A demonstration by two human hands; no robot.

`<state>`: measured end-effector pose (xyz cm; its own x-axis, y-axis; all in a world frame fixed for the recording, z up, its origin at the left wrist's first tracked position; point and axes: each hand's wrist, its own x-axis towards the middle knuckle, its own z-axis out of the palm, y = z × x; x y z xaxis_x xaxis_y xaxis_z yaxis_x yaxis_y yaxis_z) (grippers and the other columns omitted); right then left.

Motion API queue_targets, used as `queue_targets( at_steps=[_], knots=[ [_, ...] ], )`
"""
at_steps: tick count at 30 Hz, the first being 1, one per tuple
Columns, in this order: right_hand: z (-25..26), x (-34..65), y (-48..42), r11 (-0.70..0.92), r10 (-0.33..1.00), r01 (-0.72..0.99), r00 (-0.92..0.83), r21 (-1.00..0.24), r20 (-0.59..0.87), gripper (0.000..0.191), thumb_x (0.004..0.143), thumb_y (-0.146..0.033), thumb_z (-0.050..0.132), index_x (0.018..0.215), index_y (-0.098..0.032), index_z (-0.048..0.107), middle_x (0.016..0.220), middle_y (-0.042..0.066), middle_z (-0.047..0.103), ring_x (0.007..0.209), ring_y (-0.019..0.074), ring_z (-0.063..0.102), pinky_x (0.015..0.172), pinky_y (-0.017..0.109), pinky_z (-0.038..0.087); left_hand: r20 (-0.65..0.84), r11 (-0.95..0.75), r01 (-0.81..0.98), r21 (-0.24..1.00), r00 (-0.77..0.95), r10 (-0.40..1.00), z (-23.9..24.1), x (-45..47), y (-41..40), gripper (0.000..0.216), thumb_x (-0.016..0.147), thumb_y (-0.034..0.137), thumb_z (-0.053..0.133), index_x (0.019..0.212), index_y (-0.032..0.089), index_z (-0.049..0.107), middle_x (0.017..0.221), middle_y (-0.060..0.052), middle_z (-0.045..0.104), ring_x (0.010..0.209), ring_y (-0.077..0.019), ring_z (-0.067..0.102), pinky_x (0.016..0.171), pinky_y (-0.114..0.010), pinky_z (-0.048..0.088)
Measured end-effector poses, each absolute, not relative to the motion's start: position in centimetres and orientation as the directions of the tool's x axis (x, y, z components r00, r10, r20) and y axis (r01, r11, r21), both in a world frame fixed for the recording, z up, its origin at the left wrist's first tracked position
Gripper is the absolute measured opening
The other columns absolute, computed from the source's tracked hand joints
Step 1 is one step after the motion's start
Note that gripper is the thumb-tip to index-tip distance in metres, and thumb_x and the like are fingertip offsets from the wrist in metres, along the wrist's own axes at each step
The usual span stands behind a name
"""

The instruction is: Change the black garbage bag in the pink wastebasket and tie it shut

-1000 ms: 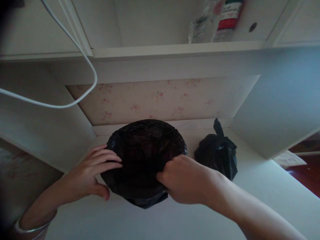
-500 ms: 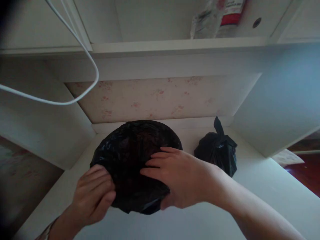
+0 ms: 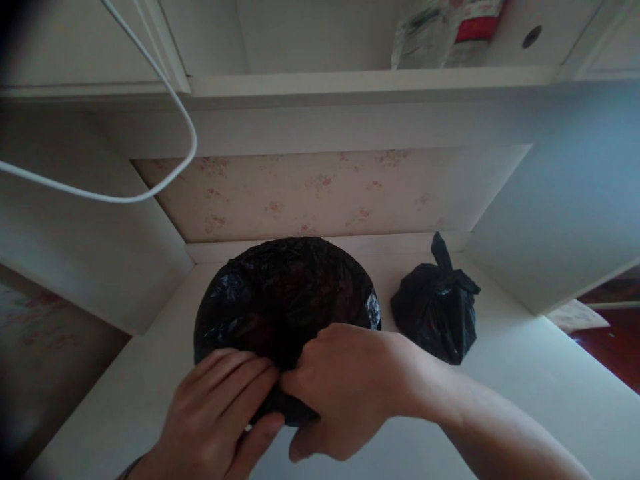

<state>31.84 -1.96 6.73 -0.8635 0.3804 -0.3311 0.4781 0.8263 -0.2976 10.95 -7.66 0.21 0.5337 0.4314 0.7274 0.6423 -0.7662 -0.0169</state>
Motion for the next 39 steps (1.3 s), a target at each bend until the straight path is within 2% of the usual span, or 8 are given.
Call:
queue_targets(
  at_steps=[5,9,12,17,25,30,33,39],
  knots=[
    [7.3,33.4,-1.7,0.773,0.450,0.563,-0.812,-0.294,-0.372,0.075,0.072,-0.051,0.083,0.138,-0.023,0.062,0.104,0.011,0.079,0.089,0.0303,0.076,0.065,0.033,0.046,0.704,-0.796,0.606,-0.001,0.566,0.430,-0.6,9.5,-5.4,0.038,0.098,0.025,0.049,0.060,0.021,0.050,0.051,0.000,0.048,0.051,-0.0165,0.044,0.056,-0.037,0.033],
    [7.5,34.2,-1.6,0.751,0.435,0.604,-0.756,-0.266,-0.488,0.058,0.070,-0.052,0.085,0.115,-0.018,0.075,0.093,0.012,0.080,0.085,0.0327,0.076,0.063,0.034,0.047,0.677,-0.882,0.461,0.101,0.618,0.401,-0.1,6.1,-2.5,0.034,0.092,0.011,0.046,0.060,0.022,0.045,0.051,0.002,0.046,0.051,-0.0142,0.042,0.059,-0.036,0.036],
    [7.5,34.3,-1.0,0.770,0.313,0.469,-0.868,-0.432,-0.385,0.069,0.074,-0.053,0.083,0.131,-0.017,0.068,0.121,0.014,0.075,0.110,0.0314,0.071,0.086,0.037,0.053,0.643,-0.894,0.405,0.193,0.635,0.427,0.4,4.1,-0.8,0.032,0.092,0.008,0.048,0.063,0.021,0.051,0.055,0.001,0.055,0.062,-0.0162,0.055,0.073,-0.040,0.046],
    [6.9,33.8,0.6,0.738,0.389,0.512,-0.855,-0.440,-0.342,0.093,0.087,-0.076,0.056,0.157,-0.016,0.042,0.161,0.019,0.041,0.151,0.0360,0.036,0.124,0.054,0.022,0.611,-0.890,0.385,0.246,0.651,0.450,0.5,2.1,0.8,0.025,0.090,0.006,0.055,0.073,0.022,0.065,0.081,-0.001,0.075,0.096,-0.0221,0.065,0.102,-0.050,0.046],
    [7.2,31.4,1.9,0.683,0.400,0.696,-0.610,-0.220,-0.684,0.107,0.085,-0.092,0.015,0.104,-0.011,0.082,0.084,0.020,0.078,0.085,0.0348,0.074,0.070,0.044,0.053,0.615,-0.845,0.467,0.261,0.594,0.519,-0.3,1.4,1.4,0.020,0.094,0.011,0.053,0.082,0.021,0.067,0.074,-0.001,0.072,0.089,-0.0213,0.067,0.104,-0.051,0.048],
    [8.5,33.1,1.4,0.726,0.368,0.575,-0.789,-0.378,-0.493,0.077,0.088,-0.082,0.043,0.121,-0.020,0.076,0.103,0.013,0.079,0.095,0.0307,0.073,0.080,0.041,0.052,0.574,-0.826,0.500,0.259,0.608,0.548,-0.2,-0.3,3.0,0.026,0.098,0.018,0.053,0.078,0.021,0.070,0.090,-0.005,0.079,0.104,-0.0234,0.070,0.108,-0.051,0.050],
    [8.5,34.2,1.1,0.792,0.436,0.535,-0.832,-0.293,-0.343,0.069,0.071,-0.070,0.077,0.119,-0.021,0.075,0.113,0.011,0.078,0.111,0.0328,0.069,0.101,0.045,0.046,0.587,-0.781,0.593,0.195,0.567,0.578,0.2,-1.0,3.9,0.025,0.099,0.022,0.055,0.083,0.022,0.074,0.110,-0.006,0.079,0.113,-0.0251,0.069,0.108,-0.050,0.052],
    [7.2,33.3,-0.2,0.772,0.564,0.635,-0.693,-0.009,-0.449,0.028,0.086,-0.041,0.069,0.090,-0.016,0.082,0.079,0.014,0.079,0.079,0.0325,0.076,0.061,0.035,0.046,0.747,-0.700,0.703,0.129,0.395,0.534,2.1,4.6,-2.5,0.014,0.096,0.015,0.060,0.100,0.019,0.073,0.100,-0.005,0.078,0.095,-0.0199,0.072,0.097,-0.038,0.054]
  ],
)
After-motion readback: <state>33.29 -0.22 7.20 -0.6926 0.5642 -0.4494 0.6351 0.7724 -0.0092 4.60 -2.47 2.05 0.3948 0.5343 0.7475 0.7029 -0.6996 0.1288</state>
